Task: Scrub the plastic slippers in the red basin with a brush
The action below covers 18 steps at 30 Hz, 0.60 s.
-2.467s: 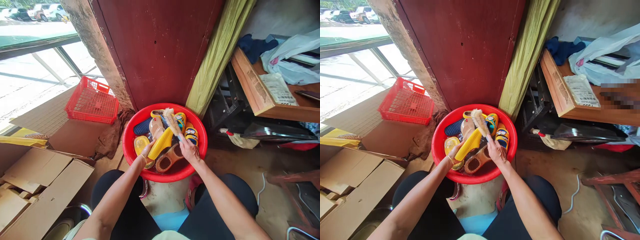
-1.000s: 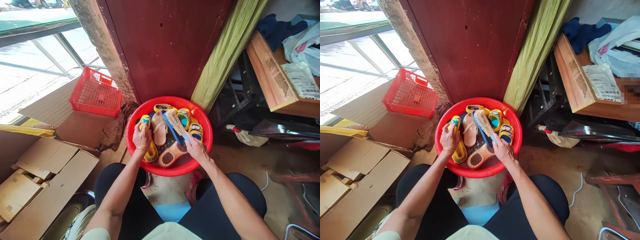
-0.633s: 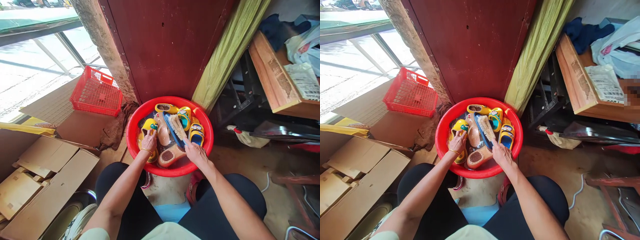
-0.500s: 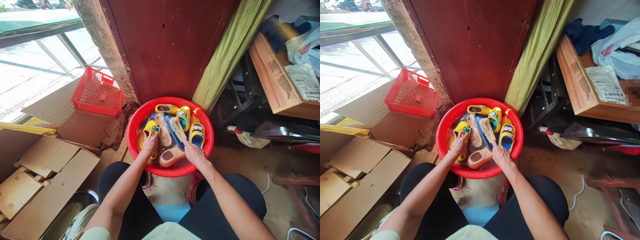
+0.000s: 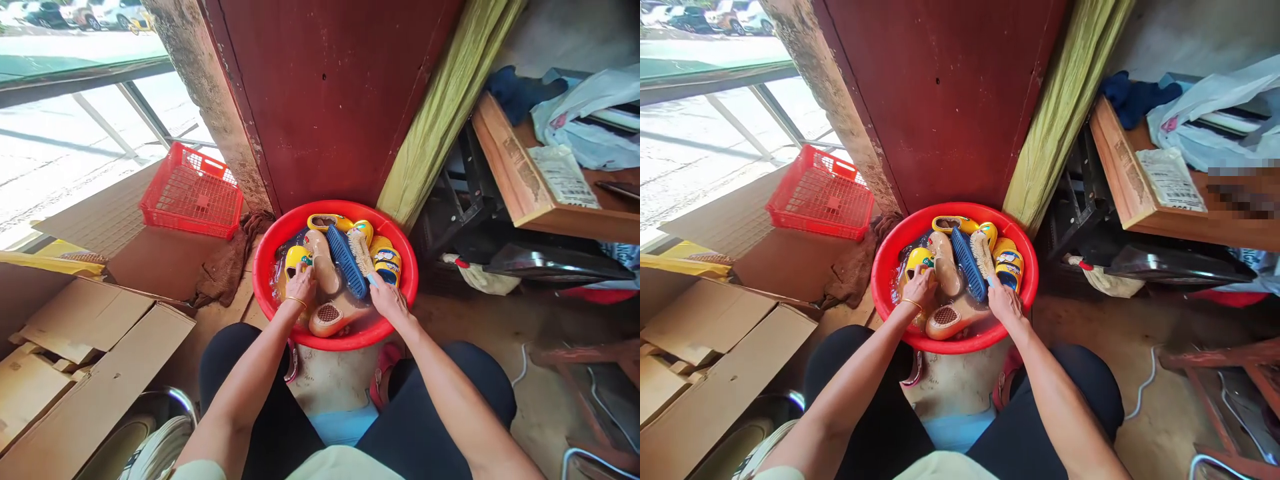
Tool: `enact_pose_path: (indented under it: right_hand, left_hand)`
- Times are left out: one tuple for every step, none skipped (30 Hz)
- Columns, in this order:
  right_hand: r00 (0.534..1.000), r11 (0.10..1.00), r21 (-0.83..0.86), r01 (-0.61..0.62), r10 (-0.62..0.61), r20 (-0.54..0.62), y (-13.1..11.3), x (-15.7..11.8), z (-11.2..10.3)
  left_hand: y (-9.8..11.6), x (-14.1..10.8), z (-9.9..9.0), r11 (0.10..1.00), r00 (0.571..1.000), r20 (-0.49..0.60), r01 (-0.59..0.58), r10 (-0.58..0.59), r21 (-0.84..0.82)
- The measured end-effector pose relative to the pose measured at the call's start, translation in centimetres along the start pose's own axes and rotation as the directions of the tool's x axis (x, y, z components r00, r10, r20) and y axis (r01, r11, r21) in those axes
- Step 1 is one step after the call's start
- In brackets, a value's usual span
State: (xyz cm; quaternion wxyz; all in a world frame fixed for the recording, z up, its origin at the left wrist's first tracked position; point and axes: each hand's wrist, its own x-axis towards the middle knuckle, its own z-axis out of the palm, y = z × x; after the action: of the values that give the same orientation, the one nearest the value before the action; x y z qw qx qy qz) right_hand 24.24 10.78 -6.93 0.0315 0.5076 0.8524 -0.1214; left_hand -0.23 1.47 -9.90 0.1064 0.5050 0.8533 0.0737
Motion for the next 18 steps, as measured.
enact_pose_path:
  right_hand:
    - [0.999,1.0,0.006,0.009,-0.009,-0.047,0.0,-0.1,-0.2]
    - [0.995,0.999,0.016,0.031,-0.03,-0.094,-0.1,-0.2,-0.4]
    - [0.989,0.997,0.029,0.066,-0.062,-0.134,-0.3,-0.3,-0.7]
    - [0.981,0.993,0.041,0.113,-0.105,-0.161,-0.6,-0.5,-0.9]
    - [0.973,0.985,0.05,0.164,-0.153,-0.173,-1.0,-0.7,-1.2]
    - [0.965,0.976,0.053,0.211,-0.2,-0.169,-1.5,-1.0,-1.5]
    - [0.959,0.967,0.048,0.251,-0.242,-0.146,-1.9,-1.3,-1.8]
    - [0.954,0.958,0.038,0.285,-0.28,-0.104,-2.2,-1.7,-2.1]
    - [0.949,0.95,0.024,0.313,-0.311,-0.046,-2.5,-2.1,-2.4]
    - [0.942,0.942,0.008,0.335,-0.335,0.025,-2.6,-2.5,-2.8]
    - [0.932,0.936,-0.011,0.353,-0.35,0.097,-2.6,-2.8,-3.1]
    - [0.92,0.93,-0.03,0.366,-0.356,0.162,-2.4,-3.1,-3.4]
    - [0.912,0.927,-0.05,0.371,-0.353,0.21,-2.1,-3.4,-3.6]
    - [0.908,0.927,-0.07,0.37,-0.344,0.24,-1.8,-3.6,-3.9]
    - [0.909,0.927,-0.088,0.364,-0.332,0.254,-1.5,-3.7,-4.1]
    - [0.913,0.929,-0.105,0.354,-0.319,0.255,-1.2,-3.8,-4.2]
    - [0.919,0.932,-0.121,0.342,-0.306,0.247,-1.0,-3.9,-4.2]
    - [0.928,0.934,-0.139,0.328,-0.292,0.233,-0.8,-3.9,-4.3]
  left_hand:
    - [-0.2,0.0,-0.4,1.0,0.999,-0.028,0.016,-0.017,-0.016]
    - [-0.5,0.2,-0.9,0.999,0.998,-0.056,0.033,-0.035,-0.03]
    - [-0.7,0.3,-1.3,0.998,0.996,-0.08,0.046,-0.05,-0.041]
    - [-0.9,0.6,-1.6,0.997,0.993,-0.095,0.059,-0.063,-0.046]
    - [-1.1,0.8,-1.8,0.996,0.992,-0.098,0.07,-0.074,-0.047]
    - [-1.2,1.1,-1.9,0.996,0.992,-0.091,0.081,-0.085,-0.044]
    - [-1.2,1.4,-1.9,0.995,0.993,-0.077,0.09,-0.093,-0.039]
    - [-1.1,1.8,-1.8,0.995,0.993,-0.058,0.097,-0.099,-0.033]
    - [-1.0,2.1,-1.7,0.995,0.994,-0.032,0.101,-0.101,-0.027]
    - [-0.9,2.4,-1.5,0.994,0.995,-0.003,0.104,-0.104,-0.022]
    - [-0.8,2.7,-1.2,0.994,0.994,0.026,0.106,-0.106,-0.018]
    - [-0.6,2.9,-1.0,0.994,0.993,0.051,0.109,-0.108,-0.017]
    - [-0.5,3.1,-0.8,0.994,0.992,0.069,0.11,-0.108,-0.018]
    - [-0.3,3.3,-0.6,0.994,0.991,0.076,0.108,-0.106,-0.023]
    - [-0.1,3.4,-0.4,0.994,0.992,0.074,0.102,-0.099,-0.033]
    - [0.1,3.5,-0.3,0.994,0.994,0.068,0.095,-0.092,-0.049]
    - [0.4,3.5,-0.3,0.993,0.995,0.054,0.092,-0.088,-0.079]
    - [0.6,3.5,-0.3,0.989,0.995,0.034,0.095,-0.092,-0.113]
